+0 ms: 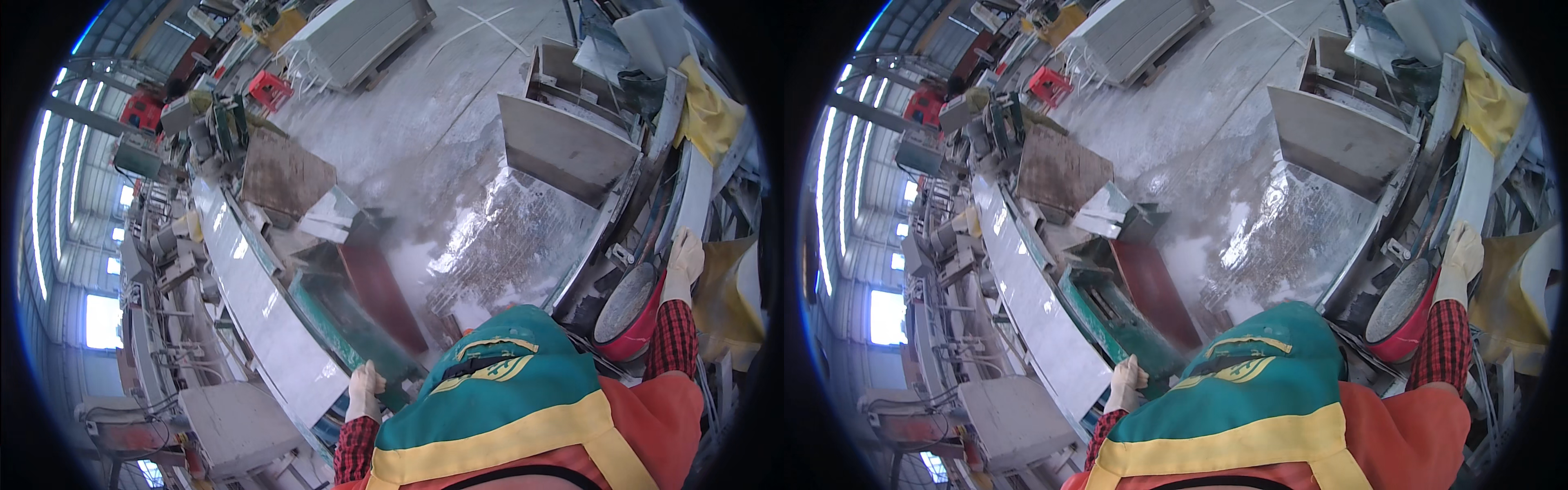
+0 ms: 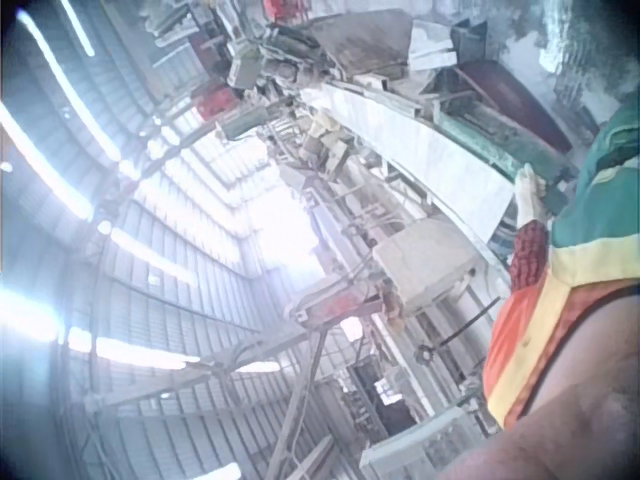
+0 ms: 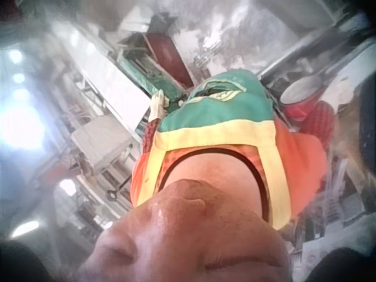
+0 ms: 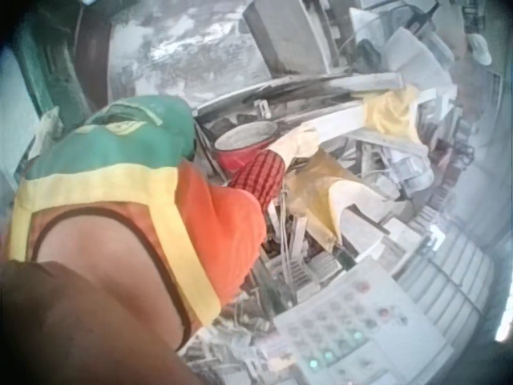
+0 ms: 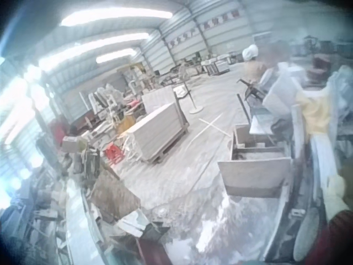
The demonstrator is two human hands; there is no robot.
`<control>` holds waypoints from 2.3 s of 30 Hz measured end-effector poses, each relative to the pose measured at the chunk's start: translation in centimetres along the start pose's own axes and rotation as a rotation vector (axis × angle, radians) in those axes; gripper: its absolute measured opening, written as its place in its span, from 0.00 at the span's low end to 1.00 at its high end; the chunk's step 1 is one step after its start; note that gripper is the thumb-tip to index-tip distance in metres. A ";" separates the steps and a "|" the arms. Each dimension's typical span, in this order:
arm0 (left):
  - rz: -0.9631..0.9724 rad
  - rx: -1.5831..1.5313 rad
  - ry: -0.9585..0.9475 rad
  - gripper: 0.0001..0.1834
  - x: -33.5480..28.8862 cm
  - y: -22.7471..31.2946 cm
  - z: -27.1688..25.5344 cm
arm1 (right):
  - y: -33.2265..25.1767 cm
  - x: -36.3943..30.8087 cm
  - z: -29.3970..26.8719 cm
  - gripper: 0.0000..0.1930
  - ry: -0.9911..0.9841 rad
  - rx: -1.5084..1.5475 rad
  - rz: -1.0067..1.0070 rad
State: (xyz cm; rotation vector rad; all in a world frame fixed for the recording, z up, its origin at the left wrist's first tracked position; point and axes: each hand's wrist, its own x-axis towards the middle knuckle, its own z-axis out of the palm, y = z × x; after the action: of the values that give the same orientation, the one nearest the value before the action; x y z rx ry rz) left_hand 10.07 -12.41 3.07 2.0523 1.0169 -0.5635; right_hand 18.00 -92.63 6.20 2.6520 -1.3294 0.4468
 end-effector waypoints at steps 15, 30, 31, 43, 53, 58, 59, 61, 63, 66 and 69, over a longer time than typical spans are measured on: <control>0.008 0.044 0.067 0.27 0.4 -1.3 0.9 | -0.7 -0.8 -0.2 0.31 -0.049 -0.081 0.059; 0.020 -0.038 0.043 0.27 0.4 -1.3 0.9 | -0.2 -2.3 0.4 0.32 -0.054 -0.080 0.061; 0.021 -0.038 0.043 0.27 0.3 -1.3 1.0 | -0.1 -2.4 0.3 0.32 -0.052 -0.084 0.058; 0.029 -0.043 0.028 0.27 0.1 -1.0 0.8 | 0.3 -3.5 0.8 0.30 0.033 -0.054 0.009; 0.046 -0.068 0.016 0.26 0.2 -1.4 0.7 | -1.5 -5.2 -2.5 0.31 -0.056 -0.051 0.066; 0.056 -0.037 -0.022 0.26 0.3 -1.0 0.4 | 0.3 -5.4 -0.1 0.32 -0.013 -0.042 0.043; 0.054 -0.048 -0.018 0.26 0.3 -1.0 0.4 | 0.0 -5.7 -0.2 0.31 0.003 -0.035 0.050; 0.050 -0.068 -0.010 0.26 0.3 -1.1 0.4 | -1.2 -6.2 -1.1 0.30 -0.006 -0.018 0.077; 0.050 -0.070 0.007 0.26 0.3 -1.2 0.5 | -2.5 -6.8 -2.4 0.30 -0.055 -0.004 0.120; 0.065 -0.069 -0.005 0.26 0.5 -1.2 0.5 | -0.1 -6.7 0.0 0.30 -0.008 0.043 -0.002; 0.049 -0.092 -0.011 0.26 -0.2 -1.0 0.5 | 0.5 -8.7 -1.1 0.29 -0.045 0.124 -0.066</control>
State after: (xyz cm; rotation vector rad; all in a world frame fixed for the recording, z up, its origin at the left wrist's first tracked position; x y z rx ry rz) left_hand 9.13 -12.51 2.51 1.9854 0.9659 -0.4928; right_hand 12.45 -86.05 4.40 2.8131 -1.2613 0.4787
